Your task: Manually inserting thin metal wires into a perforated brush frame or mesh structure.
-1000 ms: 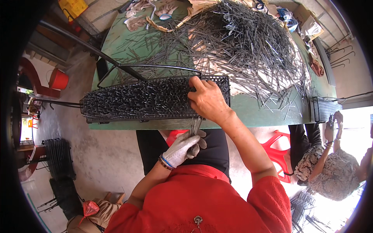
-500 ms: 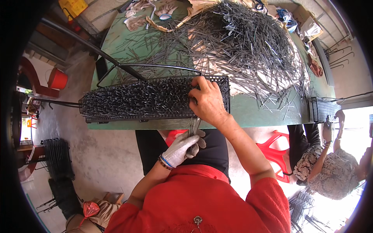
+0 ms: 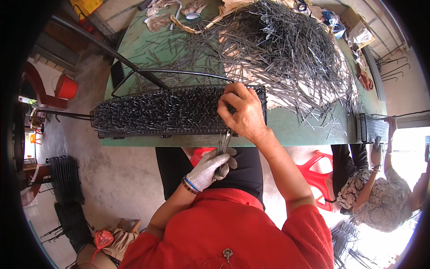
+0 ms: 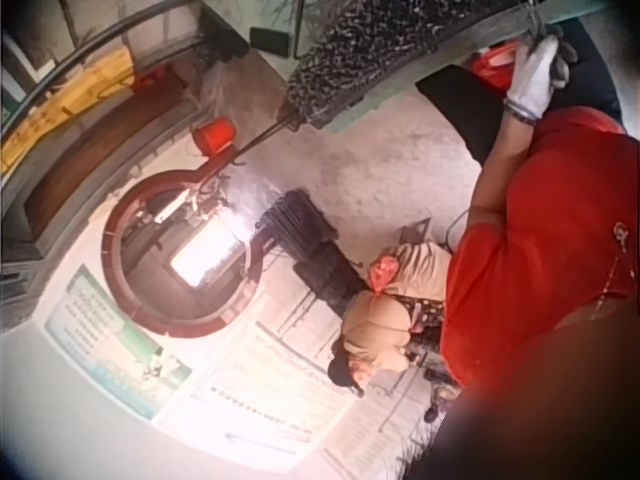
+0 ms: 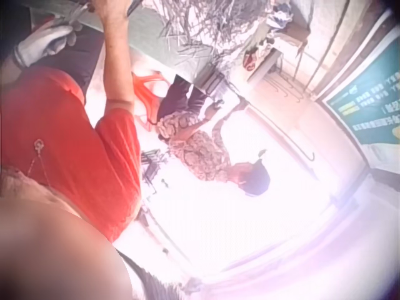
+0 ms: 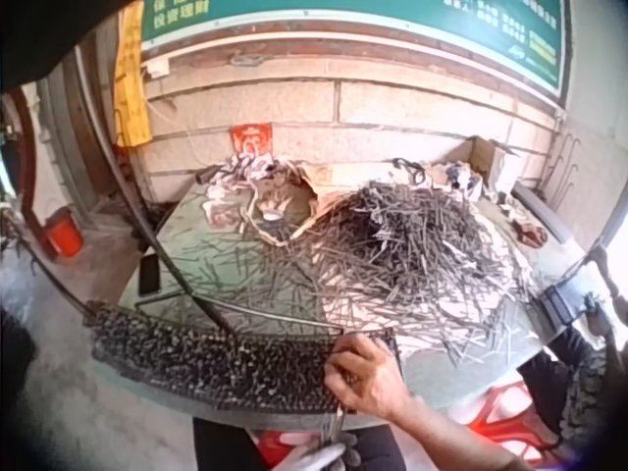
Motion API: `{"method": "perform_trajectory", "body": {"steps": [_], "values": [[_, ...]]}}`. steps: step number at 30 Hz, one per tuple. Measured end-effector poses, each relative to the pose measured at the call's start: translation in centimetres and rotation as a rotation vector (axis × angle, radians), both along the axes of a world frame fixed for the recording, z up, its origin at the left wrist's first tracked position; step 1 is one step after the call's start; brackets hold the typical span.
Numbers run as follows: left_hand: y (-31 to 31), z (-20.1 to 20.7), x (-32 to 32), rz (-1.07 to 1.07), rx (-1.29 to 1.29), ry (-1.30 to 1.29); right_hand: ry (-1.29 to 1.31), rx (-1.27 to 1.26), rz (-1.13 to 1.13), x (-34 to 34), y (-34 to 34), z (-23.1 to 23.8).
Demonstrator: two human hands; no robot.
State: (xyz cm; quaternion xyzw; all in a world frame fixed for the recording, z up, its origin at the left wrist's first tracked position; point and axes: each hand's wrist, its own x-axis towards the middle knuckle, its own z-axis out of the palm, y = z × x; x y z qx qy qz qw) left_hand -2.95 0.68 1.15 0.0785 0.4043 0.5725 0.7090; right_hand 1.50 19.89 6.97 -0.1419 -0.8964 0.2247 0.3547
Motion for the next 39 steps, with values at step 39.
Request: {"method": "perform_trajectory", "body": {"steps": [39], "values": [[0.4, 2.3, -0.4, -0.011, 0.071, 0.048, -0.232, -0.616, 0.01, 5.9, -3.7, -0.1]]}}
